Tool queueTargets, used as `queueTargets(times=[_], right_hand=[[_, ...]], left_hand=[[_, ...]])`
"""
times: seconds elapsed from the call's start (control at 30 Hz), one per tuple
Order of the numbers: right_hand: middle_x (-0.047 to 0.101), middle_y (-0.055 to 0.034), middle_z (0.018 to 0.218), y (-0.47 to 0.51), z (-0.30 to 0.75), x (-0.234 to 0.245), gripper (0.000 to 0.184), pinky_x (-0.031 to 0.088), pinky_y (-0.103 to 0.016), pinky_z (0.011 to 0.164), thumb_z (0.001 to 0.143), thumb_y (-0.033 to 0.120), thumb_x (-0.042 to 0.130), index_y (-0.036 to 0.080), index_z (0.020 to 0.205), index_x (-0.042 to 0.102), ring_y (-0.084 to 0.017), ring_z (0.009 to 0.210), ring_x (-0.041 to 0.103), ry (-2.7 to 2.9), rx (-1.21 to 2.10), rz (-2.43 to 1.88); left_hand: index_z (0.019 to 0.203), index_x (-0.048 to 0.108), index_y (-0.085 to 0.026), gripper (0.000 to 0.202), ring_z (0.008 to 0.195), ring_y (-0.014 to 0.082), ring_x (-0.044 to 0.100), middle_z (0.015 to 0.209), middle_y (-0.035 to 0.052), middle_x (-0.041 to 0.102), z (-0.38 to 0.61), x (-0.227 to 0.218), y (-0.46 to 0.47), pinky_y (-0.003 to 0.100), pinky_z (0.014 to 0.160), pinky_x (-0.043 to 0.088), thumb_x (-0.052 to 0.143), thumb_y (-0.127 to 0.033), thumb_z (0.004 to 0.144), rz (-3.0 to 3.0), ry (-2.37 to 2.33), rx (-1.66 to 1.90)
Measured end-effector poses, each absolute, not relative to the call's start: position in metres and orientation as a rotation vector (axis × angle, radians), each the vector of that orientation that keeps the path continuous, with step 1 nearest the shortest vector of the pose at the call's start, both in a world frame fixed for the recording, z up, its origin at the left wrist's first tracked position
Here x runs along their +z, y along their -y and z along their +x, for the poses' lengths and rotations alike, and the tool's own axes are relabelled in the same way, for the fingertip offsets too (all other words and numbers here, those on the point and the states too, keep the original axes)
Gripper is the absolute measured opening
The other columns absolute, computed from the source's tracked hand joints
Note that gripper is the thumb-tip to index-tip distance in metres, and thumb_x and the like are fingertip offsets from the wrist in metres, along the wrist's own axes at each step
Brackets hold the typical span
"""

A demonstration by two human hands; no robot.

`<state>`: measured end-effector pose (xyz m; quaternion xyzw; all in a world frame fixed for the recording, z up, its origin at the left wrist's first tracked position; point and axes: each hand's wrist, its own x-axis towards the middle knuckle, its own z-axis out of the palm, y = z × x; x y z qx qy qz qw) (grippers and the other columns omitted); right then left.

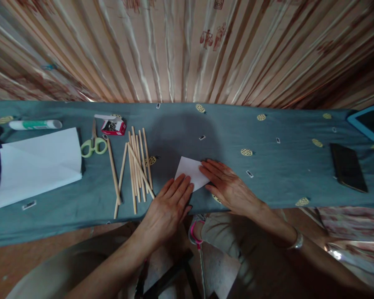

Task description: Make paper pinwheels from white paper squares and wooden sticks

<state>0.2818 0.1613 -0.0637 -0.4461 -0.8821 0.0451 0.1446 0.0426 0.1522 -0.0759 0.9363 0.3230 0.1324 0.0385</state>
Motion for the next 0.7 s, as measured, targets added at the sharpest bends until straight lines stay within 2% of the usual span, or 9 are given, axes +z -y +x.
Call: queueTargets(times=[0.13,0.23,0.4,0.5,0.7], right_hand=[[0.049,-0.0156,0.145,-0.161,0.283,-0.066,0.047,0.039,-0.052,0.112,0.098,0.029,0.044,0.010,0.141,0.045,-0.028,0.139,0.039,2.525,0.157,-1.292],[0.049,-0.0159,0.145,-0.160,0.282,-0.066,0.048,0.038,-0.051,0.113,0.098,0.030,0.045,0.009,0.141,0.046,-0.028,0.139,0.039,2.537,0.159,-1.308],[0.049,-0.0157,0.146,-0.160,0.281,-0.066,0.049,0.038,-0.053,0.113,0.097,0.031,0.046,0.011,0.142,0.045,-0.028,0.139,0.039,2.532,0.163,-1.324],[0.050,-0.0153,0.145,-0.159,0.281,-0.066,0.049,0.038,-0.054,0.112,0.097,0.032,0.046,0.013,0.142,0.045,-0.028,0.138,0.041,2.530,0.143,-1.319],[0.050,-0.0170,0.144,-0.160,0.282,-0.068,0.050,0.039,-0.052,0.112,0.099,0.036,0.042,0.006,0.138,0.048,-0.029,0.137,0.042,2.579,0.054,-1.304]], left_hand=[[0.139,0.043,-0.009,0.056,0.139,0.0305,0.038,0.148,0.0166,0.044,0.042,-0.074,-0.149,0.050,0.111,0.037,0.051,-0.041,0.094,2.881,-1.011,0.359],[0.142,0.041,-0.011,0.062,0.140,0.0315,0.036,0.150,0.0168,0.042,0.042,-0.071,-0.147,0.052,0.112,0.034,0.054,-0.045,0.091,2.884,-1.019,0.306],[0.142,0.042,-0.022,0.060,0.138,0.0323,0.040,0.149,0.0155,0.043,0.046,-0.065,-0.148,0.054,0.110,0.034,0.059,-0.044,0.089,2.887,-1.028,0.241],[0.139,0.046,-0.020,0.057,0.138,0.0319,0.041,0.147,0.0151,0.046,0.045,-0.064,-0.148,0.054,0.110,0.035,0.058,-0.045,0.089,2.879,-1.029,0.258],[0.134,0.051,-0.016,0.045,0.136,0.0310,0.042,0.145,0.0125,0.050,0.030,-0.065,-0.140,0.055,0.110,0.035,0.053,-0.036,0.094,2.859,-1.034,0.361]])
